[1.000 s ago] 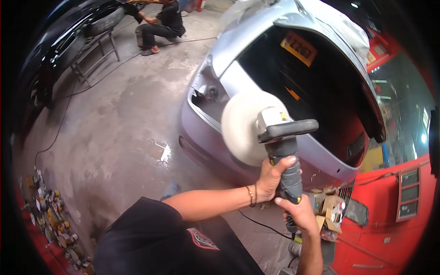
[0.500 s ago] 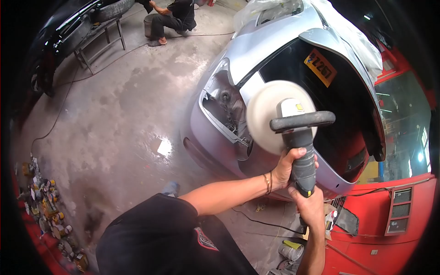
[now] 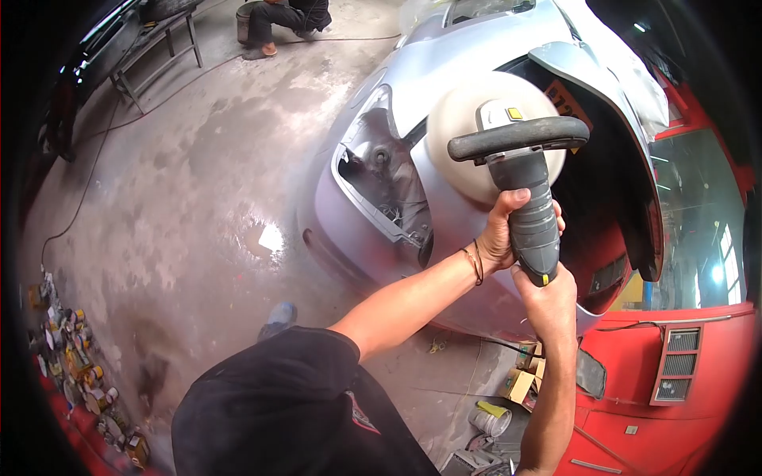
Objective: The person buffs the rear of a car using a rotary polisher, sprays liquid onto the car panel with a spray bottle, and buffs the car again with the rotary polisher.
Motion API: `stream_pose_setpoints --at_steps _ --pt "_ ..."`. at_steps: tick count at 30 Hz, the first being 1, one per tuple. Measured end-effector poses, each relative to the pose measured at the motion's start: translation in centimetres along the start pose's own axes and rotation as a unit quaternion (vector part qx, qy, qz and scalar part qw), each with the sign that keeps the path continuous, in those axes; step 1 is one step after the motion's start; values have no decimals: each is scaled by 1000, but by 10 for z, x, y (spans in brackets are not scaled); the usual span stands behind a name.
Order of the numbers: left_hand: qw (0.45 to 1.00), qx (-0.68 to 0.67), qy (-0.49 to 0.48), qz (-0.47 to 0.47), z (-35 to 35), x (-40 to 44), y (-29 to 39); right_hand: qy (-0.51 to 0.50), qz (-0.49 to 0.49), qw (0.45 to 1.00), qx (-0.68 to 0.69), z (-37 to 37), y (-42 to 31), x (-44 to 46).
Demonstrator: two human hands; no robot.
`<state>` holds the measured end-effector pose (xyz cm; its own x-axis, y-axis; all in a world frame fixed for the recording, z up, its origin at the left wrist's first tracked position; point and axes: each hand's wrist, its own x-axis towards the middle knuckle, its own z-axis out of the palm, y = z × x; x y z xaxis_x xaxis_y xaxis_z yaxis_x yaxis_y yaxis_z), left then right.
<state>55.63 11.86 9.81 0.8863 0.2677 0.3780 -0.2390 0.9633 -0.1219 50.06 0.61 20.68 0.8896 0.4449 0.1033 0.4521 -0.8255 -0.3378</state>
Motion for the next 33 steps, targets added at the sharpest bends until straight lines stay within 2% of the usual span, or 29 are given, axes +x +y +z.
stream_pose_setpoints --at_steps 3,6,10,14,20,24,26,29,33 --pt "1000 4 22 -7 -5 -15 5 -61 66 996 4 1 -7 -6" --pt "999 1 40 -5 -5 -36 1 -77 86 993 2 5 -5 -21" --pt "1000 4 21 -1 -4 -46 -1 -82 91 992 -25 -1 -11 -30" --pt "1000 8 3 -9 -6 -20 -4 -44 72 996 -6 1 -3 -17" --pt "1000 21 -17 -3 -8 -3 21 -33 60 998 -5 11 -24 -3" --pt "1000 22 4 -6 -19 -28 36 -52 73 995 35 33 -30 -17" --pt "998 30 35 -34 -23 -53 37 -58 94 992 66 50 -16 -35" --pt "990 109 48 -74 -35 -95 31 -65 128 980 139 68 -4 -75" --pt "974 149 75 -150 -42 -158 21 -75 214 942 249 101 24 -139"
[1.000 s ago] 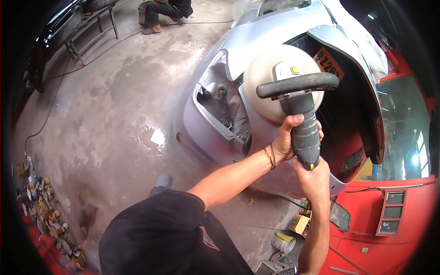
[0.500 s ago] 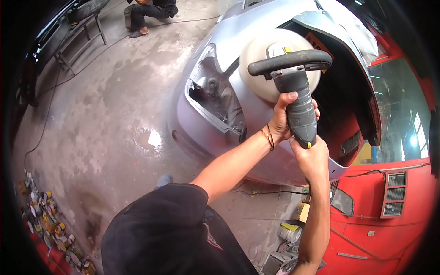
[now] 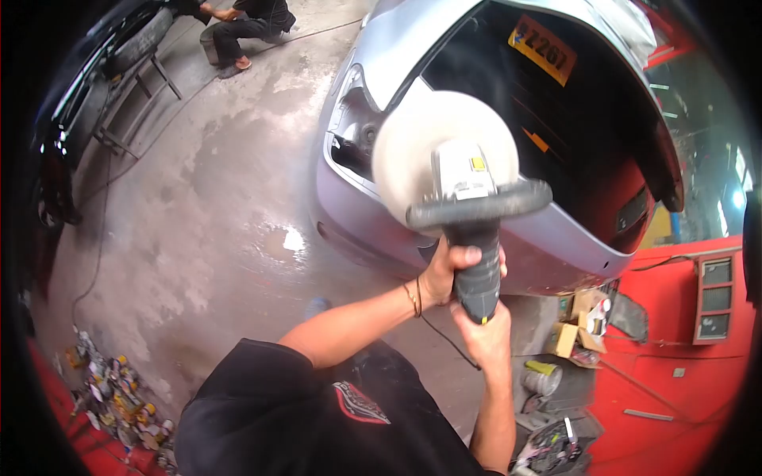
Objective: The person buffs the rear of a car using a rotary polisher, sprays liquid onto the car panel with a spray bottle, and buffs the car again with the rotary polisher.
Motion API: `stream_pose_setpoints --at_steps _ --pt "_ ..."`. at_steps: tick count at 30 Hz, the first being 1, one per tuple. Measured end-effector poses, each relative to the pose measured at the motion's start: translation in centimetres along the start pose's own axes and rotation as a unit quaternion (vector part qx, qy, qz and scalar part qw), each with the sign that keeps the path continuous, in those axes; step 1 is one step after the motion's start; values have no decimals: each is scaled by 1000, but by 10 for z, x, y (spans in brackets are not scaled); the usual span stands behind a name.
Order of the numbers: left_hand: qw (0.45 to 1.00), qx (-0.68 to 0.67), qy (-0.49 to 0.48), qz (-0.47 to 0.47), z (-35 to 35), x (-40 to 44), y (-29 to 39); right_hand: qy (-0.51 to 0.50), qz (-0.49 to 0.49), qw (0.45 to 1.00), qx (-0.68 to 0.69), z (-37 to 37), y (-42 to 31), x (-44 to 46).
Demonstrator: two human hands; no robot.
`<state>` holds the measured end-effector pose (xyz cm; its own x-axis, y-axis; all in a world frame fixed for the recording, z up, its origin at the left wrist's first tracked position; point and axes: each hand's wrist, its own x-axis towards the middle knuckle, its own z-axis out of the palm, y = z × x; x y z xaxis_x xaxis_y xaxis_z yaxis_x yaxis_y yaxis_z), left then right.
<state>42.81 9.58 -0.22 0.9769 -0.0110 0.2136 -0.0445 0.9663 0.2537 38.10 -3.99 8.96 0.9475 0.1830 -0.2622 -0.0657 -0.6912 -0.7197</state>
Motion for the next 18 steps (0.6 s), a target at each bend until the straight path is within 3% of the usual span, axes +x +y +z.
stream_pose_setpoints --at_steps 3,6,9,13,18 --pt "997 27 27 -64 -8 -26 -17 38 19 997 63 26 45 -24" --pt "983 83 -14 -161 -12 -30 -20 87 47 984 145 52 79 -38" --pt "967 145 -24 -209 -5 -22 -17 78 123 962 231 63 75 -48" --pt "963 173 3 -209 0 -19 7 52 134 956 254 74 52 -45" --pt "973 156 45 -163 -9 -25 61 21 -9 965 263 88 13 -27"
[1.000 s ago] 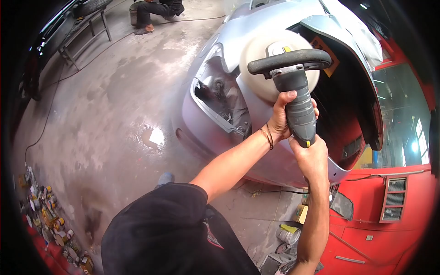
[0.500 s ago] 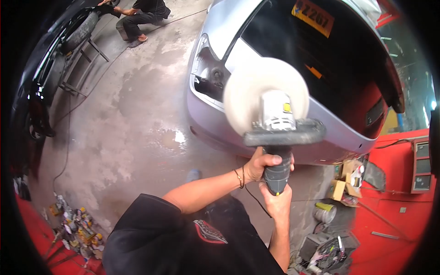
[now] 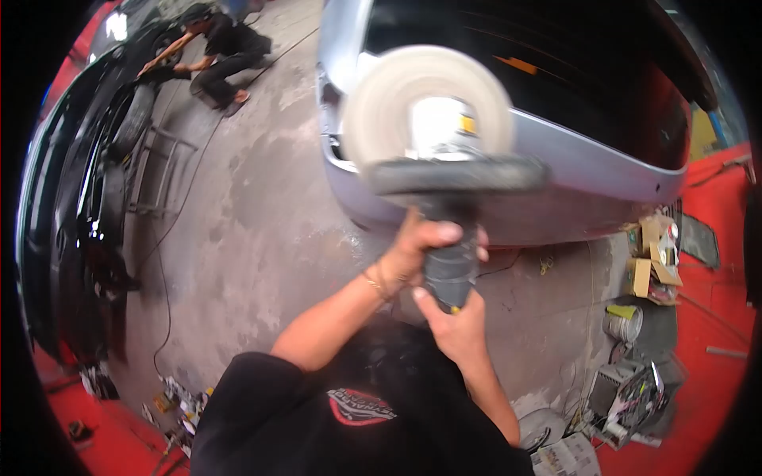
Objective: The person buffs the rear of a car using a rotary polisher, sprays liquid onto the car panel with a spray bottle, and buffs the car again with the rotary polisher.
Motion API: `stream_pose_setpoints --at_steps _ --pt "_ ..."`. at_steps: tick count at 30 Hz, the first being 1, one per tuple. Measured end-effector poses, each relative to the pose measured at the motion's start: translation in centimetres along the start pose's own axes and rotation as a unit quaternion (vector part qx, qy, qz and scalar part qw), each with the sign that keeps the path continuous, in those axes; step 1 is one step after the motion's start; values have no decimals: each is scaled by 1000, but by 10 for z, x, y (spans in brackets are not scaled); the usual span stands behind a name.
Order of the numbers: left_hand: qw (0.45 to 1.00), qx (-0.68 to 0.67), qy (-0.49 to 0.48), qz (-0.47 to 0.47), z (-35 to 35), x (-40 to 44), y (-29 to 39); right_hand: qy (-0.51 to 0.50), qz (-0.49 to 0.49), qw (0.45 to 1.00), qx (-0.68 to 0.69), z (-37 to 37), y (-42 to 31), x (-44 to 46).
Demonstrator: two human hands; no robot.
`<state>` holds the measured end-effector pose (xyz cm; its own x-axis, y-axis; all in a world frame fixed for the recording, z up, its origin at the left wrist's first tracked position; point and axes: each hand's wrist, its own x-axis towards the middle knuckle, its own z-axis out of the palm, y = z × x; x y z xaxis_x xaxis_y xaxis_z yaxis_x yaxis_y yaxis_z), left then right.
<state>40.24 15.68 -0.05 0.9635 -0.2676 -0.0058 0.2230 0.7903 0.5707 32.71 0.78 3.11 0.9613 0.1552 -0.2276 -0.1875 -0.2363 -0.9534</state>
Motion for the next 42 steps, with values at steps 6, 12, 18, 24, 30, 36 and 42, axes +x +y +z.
stream_pose_setpoints --at_steps 6,12,18,24,30,36,42 --pt "990 -76 22 117 -7 -10 26 -116 -12 992 -53 -3 -42 21" --pt "983 -100 34 148 25 4 -28 -129 24 976 -172 -72 -44 16" --pt "992 -109 15 64 101 54 -131 -50 40 985 -161 -192 -32 -7" --pt "999 -22 -29 -23 192 140 -212 55 81 993 -67 -311 8 -16" --pt "990 84 -63 -99 252 259 -283 137 111 970 166 -394 59 26" --pt "964 202 -100 -138 262 313 -287 178 78 925 327 -385 68 70" --pt "967 182 -86 -156 257 297 -265 187 53 931 308 -359 62 69"
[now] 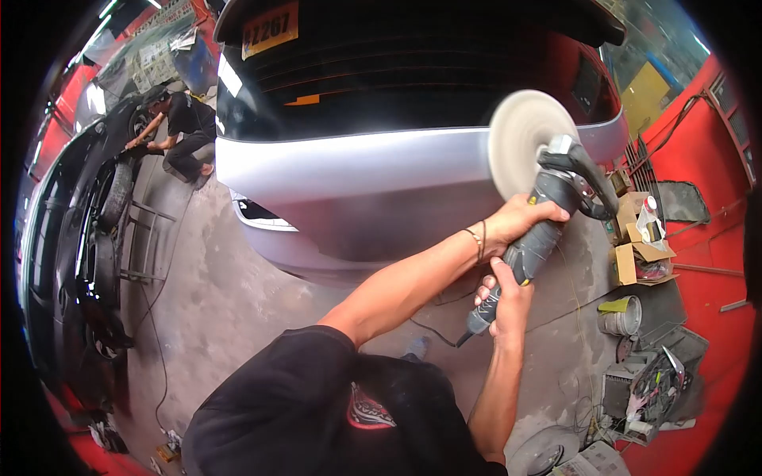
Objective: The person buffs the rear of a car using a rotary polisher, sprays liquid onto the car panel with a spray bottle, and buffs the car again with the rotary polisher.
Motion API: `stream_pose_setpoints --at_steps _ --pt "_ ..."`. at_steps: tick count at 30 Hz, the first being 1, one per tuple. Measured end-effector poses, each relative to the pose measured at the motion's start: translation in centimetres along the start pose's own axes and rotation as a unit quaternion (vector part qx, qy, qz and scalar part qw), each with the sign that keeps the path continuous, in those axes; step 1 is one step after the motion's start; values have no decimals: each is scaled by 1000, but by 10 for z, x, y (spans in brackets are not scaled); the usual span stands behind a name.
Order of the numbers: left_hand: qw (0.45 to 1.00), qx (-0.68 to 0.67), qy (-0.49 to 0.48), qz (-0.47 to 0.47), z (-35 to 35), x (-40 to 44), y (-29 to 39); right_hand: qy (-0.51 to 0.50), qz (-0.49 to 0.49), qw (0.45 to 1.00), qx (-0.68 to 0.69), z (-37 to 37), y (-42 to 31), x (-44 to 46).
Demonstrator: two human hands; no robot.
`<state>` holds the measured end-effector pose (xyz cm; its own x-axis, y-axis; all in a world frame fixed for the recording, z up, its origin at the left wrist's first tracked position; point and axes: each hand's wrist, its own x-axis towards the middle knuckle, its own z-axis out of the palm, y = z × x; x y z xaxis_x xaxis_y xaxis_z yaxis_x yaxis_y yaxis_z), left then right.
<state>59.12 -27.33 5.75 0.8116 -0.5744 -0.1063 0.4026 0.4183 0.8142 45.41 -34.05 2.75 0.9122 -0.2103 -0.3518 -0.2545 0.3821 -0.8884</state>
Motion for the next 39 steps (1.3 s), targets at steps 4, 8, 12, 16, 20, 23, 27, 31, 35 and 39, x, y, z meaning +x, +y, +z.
stream_pose_setpoints --at_steps 4,8,12,16,20,23,27,31,35,39 --pt "999 -41 -7 1 -28 -44 19 -13 -14 998 -60 35 7 -23" --pt "996 -68 4 51 -66 -90 39 -49 -41 987 -147 75 19 -37" --pt "985 -111 27 127 -124 -153 62 -130 -178 943 -248 123 46 -35" --pt "953 -138 59 262 -185 -223 80 -214 -168 888 -371 189 53 -48" --pt "926 -176 108 316 -224 -288 79 -310 -168 850 -391 228 75 -59" --pt "919 -173 127 330 -230 -317 63 -343 -115 843 -398 230 71 -79" --pt "930 -181 122 294 -204 -318 32 -322 -79 854 -400 194 87 -91" --pt "949 -188 72 242 -157 -271 -7 -245 -83 895 -364 128 64 -100" --pt "978 -163 25 124 -104 -190 -21 -135 -108 943 -286 63 51 -83" --pt "995 -87 -1 51 -42 -96 -33 -48 -24 973 -226 -5 33 -46"
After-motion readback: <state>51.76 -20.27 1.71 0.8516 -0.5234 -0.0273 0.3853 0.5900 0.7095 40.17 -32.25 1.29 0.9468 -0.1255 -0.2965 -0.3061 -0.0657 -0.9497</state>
